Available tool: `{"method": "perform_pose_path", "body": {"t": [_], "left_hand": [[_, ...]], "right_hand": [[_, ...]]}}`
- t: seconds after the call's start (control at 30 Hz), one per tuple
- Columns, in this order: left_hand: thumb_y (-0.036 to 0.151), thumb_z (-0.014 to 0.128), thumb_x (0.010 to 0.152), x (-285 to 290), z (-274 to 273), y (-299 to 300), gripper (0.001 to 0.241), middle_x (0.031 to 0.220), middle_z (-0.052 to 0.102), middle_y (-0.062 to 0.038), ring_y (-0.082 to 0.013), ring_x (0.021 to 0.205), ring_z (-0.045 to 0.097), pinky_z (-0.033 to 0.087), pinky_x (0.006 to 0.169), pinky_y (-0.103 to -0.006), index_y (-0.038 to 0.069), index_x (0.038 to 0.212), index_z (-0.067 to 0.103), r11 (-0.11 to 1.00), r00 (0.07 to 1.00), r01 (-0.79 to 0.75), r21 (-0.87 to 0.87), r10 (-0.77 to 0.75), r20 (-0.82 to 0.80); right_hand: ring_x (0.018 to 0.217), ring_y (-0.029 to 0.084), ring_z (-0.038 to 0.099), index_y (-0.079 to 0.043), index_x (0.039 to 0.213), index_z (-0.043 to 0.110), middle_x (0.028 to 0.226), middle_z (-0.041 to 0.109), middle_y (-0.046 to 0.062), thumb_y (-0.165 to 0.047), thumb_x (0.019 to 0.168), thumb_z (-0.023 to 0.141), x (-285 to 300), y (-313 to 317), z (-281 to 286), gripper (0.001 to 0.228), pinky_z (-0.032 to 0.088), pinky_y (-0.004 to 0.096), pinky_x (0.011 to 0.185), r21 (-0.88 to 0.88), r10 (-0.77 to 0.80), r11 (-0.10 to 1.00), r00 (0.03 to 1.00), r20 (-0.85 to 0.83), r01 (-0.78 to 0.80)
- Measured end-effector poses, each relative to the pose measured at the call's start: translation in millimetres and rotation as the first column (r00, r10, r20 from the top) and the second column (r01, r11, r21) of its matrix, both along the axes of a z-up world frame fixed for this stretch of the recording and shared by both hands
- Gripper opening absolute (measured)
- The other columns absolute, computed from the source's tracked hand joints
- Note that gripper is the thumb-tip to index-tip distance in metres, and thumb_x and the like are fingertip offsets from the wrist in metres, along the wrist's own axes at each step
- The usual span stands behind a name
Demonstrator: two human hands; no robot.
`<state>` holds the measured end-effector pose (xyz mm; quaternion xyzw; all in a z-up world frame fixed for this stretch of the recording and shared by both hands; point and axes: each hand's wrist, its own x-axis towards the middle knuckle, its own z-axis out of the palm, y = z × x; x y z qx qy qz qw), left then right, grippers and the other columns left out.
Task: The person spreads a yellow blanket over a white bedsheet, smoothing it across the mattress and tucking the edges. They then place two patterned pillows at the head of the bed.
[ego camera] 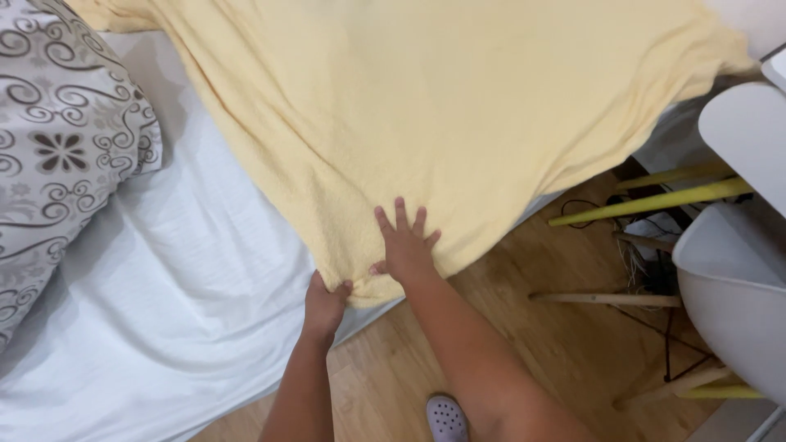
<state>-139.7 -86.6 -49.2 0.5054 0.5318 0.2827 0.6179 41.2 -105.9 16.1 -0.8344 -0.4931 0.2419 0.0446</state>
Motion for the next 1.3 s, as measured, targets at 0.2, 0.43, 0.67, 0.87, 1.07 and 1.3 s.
{"method": "perform_pose_path", "body": {"t": [0.2, 0.43, 0.67, 0.87, 1.07, 1.3], "left_hand": [[0.02, 0.076, 0.083, 17.1, 41.2, -2.3, 0.045, 0.105, 0.071, -0.017, -0.0286, 0.087, 0.069, 0.057, 0.077, -0.0449, -0.002, 0.118, 0.057, 0.988, 0.959, -0.154, -0.027, 0.143, -0.244], [0.043, 0.064, 0.095, 28.1, 74.0, -3.9, 0.05, 0.108, 0.071, -0.019, -0.0321, 0.097, 0.068, 0.051, 0.088, -0.0417, -0.002, 0.118, 0.06, 0.917, 0.826, -0.38, 0.116, 0.394, -0.403], [0.023, 0.061, 0.095, 52.4, 126.0, 19.3, 0.05, 0.145, 0.052, -0.019, -0.0379, 0.132, 0.05, 0.04, 0.109, -0.0482, 0.004, 0.14, 0.056, 0.786, 0.774, -0.165, 0.595, 0.478, -0.416], [0.022, 0.061, 0.097, 75.6, 182.7, 58.8, 0.052, 0.155, 0.044, -0.019, -0.0365, 0.144, 0.041, 0.034, 0.115, -0.0495, 0.006, 0.145, 0.052, 0.719, 0.818, -0.103, 0.688, 0.454, -0.352], [0.02, 0.063, 0.095, 79.0, 208.6, 108.1, 0.057, 0.161, 0.039, -0.017, -0.0345, 0.146, 0.039, 0.032, 0.115, -0.0497, 0.009, 0.15, 0.049, 0.727, 0.845, -0.032, 0.686, 0.387, -0.37], [0.016, 0.07, 0.087, 69.8, 195.4, 200.8, 0.08, 0.169, 0.021, -0.017, -0.034, 0.147, 0.039, 0.038, 0.111, -0.0494, 0.015, 0.159, 0.035, 0.749, 0.829, 0.123, 0.651, 0.283, -0.482]], "right_hand": [[0.156, 0.048, -0.008, -0.038, 0.164, 0.011, 0.174, -0.01, 0.006, -0.047, 0.072, 0.09, 11.9, -4.7, 21.8, 0.122, 0.013, 0.078, 0.116, -0.063, 0.078, 0.995, 0.995, -0.063, -0.082], [0.158, 0.045, -0.008, -0.038, 0.162, 0.023, 0.173, -0.003, 0.008, -0.049, 0.079, 0.082, 25.8, -23.7, 36.4, 0.103, 0.009, 0.075, 0.119, 0.048, 0.161, 0.987, 0.975, -0.151, -0.155], [0.154, 0.049, -0.004, -0.031, 0.161, 0.025, 0.172, 0.003, 0.012, -0.05, 0.088, 0.072, 42.3, -8.0, 84.4, 0.089, 0.01, 0.073, 0.118, 0.276, 0.3, 0.91, 0.951, 0.078, -0.309], [0.155, 0.049, -0.002, -0.03, 0.162, 0.024, 0.171, 0.003, 0.013, -0.047, 0.09, 0.072, 57.3, 31.2, 131.0, 0.088, 0.01, 0.07, 0.12, 0.323, 0.31, 0.884, 0.941, 0.136, -0.338], [0.157, 0.041, 0.0, -0.03, 0.163, 0.021, 0.172, 0.002, 0.013, -0.043, 0.092, 0.069, 58.8, 85.0, 151.0, 0.086, 0.012, 0.065, 0.121, 0.376, 0.298, 0.864, 0.943, 0.15, -0.333], [0.157, 0.037, 0.0, -0.028, 0.163, 0.018, 0.171, 0.001, 0.013, -0.041, 0.093, 0.068, 42.6, 166.5, 170.8, 0.087, 0.01, 0.06, 0.124, 0.379, 0.252, 0.878, 0.955, 0.156, -0.294]]}}
